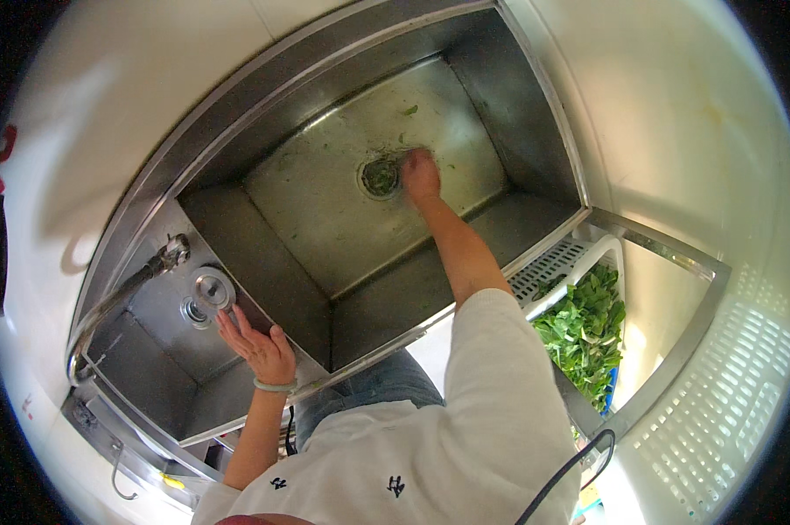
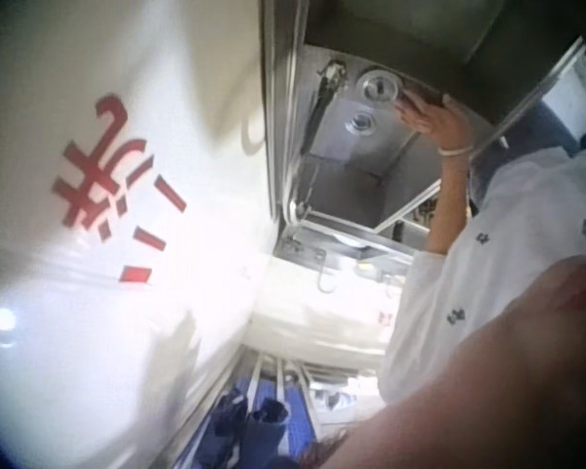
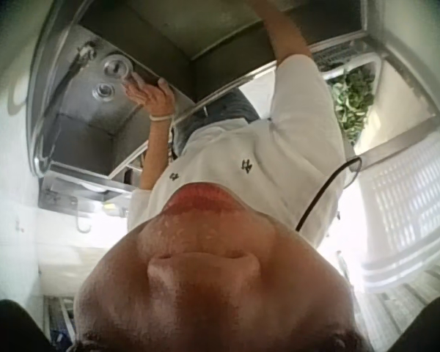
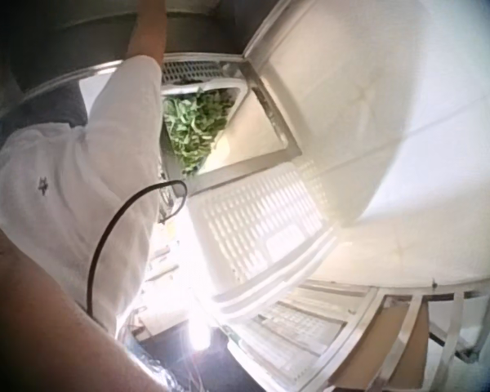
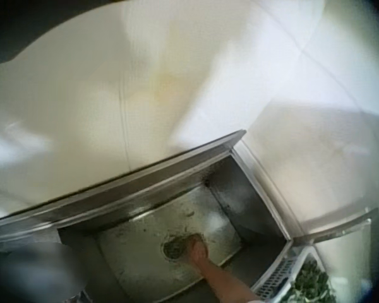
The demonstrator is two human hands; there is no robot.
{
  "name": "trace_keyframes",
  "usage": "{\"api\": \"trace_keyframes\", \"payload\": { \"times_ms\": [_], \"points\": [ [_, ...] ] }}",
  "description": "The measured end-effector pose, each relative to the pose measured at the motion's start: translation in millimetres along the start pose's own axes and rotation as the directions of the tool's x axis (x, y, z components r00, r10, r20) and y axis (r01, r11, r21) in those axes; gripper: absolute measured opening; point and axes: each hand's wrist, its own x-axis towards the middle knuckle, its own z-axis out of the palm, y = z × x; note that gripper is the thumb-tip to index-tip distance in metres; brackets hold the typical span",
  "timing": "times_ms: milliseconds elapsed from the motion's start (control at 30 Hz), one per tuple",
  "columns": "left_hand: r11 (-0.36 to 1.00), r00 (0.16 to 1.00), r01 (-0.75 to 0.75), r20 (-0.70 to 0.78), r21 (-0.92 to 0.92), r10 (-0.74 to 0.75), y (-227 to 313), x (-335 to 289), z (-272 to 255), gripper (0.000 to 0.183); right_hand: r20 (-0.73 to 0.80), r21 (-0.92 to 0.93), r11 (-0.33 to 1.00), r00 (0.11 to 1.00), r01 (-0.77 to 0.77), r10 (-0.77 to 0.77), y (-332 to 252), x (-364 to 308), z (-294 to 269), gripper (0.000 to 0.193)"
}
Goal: The person cleans a stainless steel sink by first removing debris with a strainer, then wiping the interior with a blue cloth. They rinse the sink with water, scrub the surface with a steel wool pad, and rinse again to remove residue.
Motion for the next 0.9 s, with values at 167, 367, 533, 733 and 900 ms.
{"api": "trace_keyframes", "payload": {
  "times_ms": [167,367,533,733,900],
  "points": [
    [0.996,0.999,-0.034,-0.034,0.081,0.037,-2.9,-4.4,13.5,0.066,0.170,0.929,0.157,0.762,-0.336,0.625,55.5,73.5,-8.2,0.031],
    [0.998,0.999,-0.033,0.003,0.057,0.033,-3.4,-3.6,9.3,0.062,0.525,0.838,0.081,0.756,-0.540,-0.391,-92.2,56.4,16.3,0.030],
    [0.998,1.000,-0.018,0.004,0.053,0.018,0.0,0.6,8.3,0.058,-0.004,0.561,0.376,0.457,0.738,-0.890,-255.7,-58.3,52.2,0.025],
    [0.999,1.000,0.000,0.009,0.046,-0.001,3.1,0.0,6.9,0.057,-0.107,-0.562,0.098,0.045,0.821,-0.993,-279.9,-77.8,116.4,0.056],
    [1.000,1.000,-0.002,-0.003,0.027,0.002,4.8,4.1,4.8,0.057,0.136,-0.656,-0.016,0.098,0.755,-0.986,-243.1,-56.0,136.3,0.060]
  ]
}}
